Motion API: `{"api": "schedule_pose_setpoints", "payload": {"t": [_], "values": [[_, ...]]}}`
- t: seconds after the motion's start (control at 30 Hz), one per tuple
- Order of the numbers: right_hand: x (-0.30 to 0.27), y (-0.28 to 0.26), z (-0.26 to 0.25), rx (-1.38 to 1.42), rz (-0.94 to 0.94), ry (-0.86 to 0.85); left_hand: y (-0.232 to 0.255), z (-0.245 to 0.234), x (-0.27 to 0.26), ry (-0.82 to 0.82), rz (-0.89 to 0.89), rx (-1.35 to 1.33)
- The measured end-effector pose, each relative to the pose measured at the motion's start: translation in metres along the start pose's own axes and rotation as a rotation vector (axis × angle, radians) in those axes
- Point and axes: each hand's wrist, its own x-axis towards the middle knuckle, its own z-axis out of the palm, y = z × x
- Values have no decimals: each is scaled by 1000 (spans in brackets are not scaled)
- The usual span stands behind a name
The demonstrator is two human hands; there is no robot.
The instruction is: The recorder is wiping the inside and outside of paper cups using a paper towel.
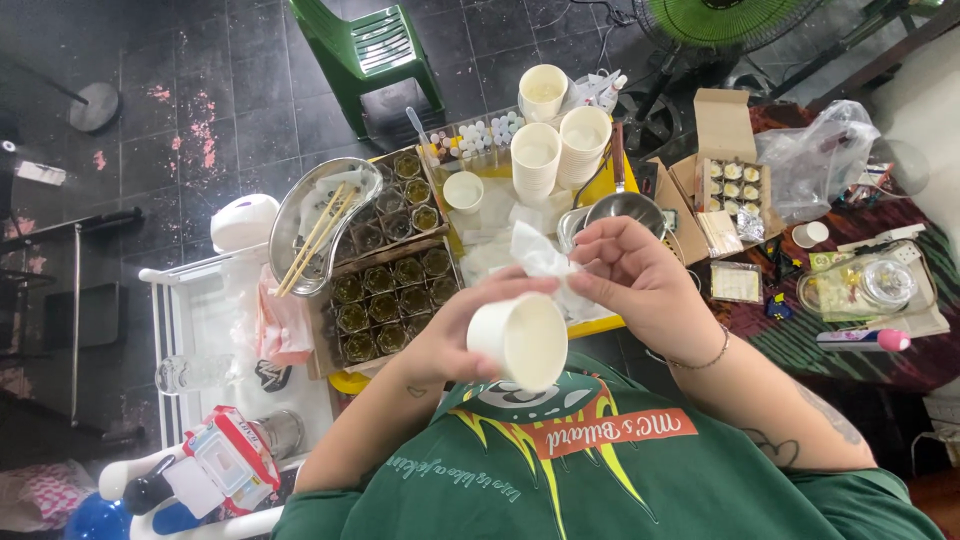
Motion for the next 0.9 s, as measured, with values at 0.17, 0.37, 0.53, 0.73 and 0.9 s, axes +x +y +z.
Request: {"api": "schedule_pose_setpoints", "payload": {"t": [0.17,0.37,0.53,0.73,0.9], "values": [[1,12,-9,123,-58,65,1,2,2,78,-61,-229],[-5,8,-2,368,-28,146,-7,-6,-6,57,-50,-241],[-6,28,-6,385,-88,184,0,-8,-8,47,-63,-256],[-2,2,17,54,53,-128,4,-17,-17,34,-59,-106],[2,19,18,-86,126,-55,24,-21,-13,-33,40,20]]}}
